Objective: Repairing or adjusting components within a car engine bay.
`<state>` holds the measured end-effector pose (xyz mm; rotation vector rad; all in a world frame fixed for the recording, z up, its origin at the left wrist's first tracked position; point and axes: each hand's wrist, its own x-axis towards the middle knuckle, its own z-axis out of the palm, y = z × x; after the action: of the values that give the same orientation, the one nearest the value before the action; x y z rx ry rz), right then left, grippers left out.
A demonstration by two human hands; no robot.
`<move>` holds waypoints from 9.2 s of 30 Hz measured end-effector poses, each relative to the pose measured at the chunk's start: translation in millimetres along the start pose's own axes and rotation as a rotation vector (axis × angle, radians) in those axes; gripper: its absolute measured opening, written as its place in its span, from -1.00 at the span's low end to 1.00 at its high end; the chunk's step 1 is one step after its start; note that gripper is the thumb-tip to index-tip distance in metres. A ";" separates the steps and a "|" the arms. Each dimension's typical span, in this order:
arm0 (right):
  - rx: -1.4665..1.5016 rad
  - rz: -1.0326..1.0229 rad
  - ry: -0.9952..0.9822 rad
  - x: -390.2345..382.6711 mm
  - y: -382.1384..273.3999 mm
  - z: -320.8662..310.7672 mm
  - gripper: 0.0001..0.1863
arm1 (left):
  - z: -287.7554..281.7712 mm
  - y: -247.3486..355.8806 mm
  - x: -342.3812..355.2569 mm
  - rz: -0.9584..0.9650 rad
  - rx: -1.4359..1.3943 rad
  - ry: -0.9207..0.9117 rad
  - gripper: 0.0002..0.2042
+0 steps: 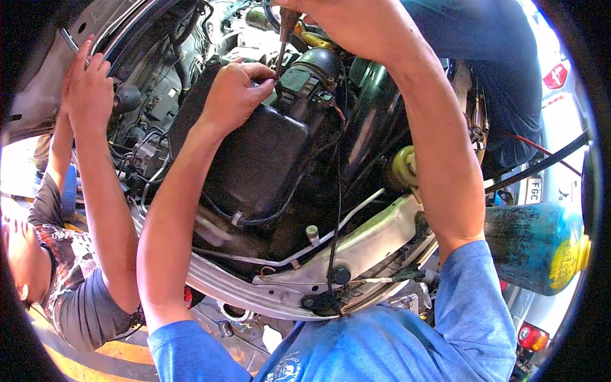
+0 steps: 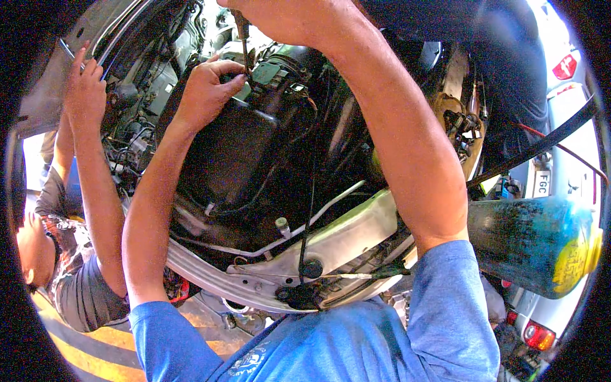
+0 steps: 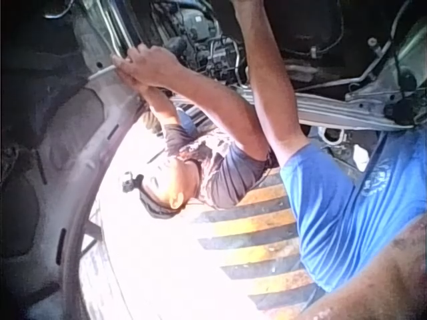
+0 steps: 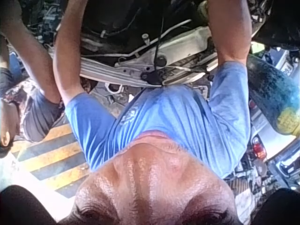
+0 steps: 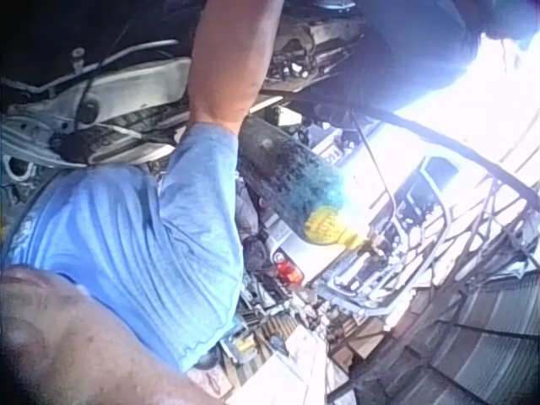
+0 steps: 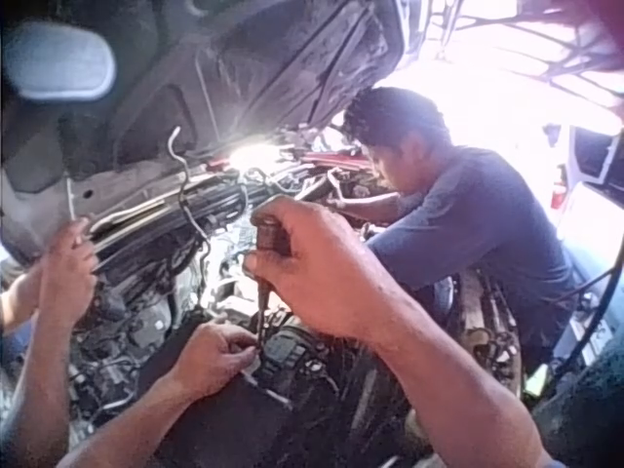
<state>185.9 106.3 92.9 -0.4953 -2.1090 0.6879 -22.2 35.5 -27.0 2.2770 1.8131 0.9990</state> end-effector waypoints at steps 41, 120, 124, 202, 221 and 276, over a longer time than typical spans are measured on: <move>-0.441 -0.410 -0.123 50.6 -6.0 12.6 -0.70 | -1.8 -7.9 3.5 -0.018 -0.079 -0.085 -0.77; -0.278 -0.106 -0.274 13.0 -30.8 -17.9 -0.76 | 2.6 -14.1 1.1 -0.035 -0.027 -0.049 -0.78; -0.294 -0.066 -0.280 11.9 -33.8 -21.9 -0.76 | 2.4 -13.0 0.2 -0.030 -0.022 -0.048 -0.78; -0.646 -0.238 -0.279 43.9 -27.0 9.0 -0.73 | -2.2 -5.2 2.8 -0.029 -0.061 -0.068 -0.79; -0.648 -0.193 -0.299 44.8 -25.8 9.7 -0.70 | -3.5 -4.0 4.8 -0.026 -0.053 -0.096 -0.77; -0.379 -0.145 0.002 -1.3 -38.5 -20.3 -0.73 | -1.5 -5.9 2.6 -0.093 -0.144 -0.044 -0.79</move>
<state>199.3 81.8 126.4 -0.5390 -2.2563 0.2030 -27.7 39.1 -27.2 2.0945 1.7507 1.0205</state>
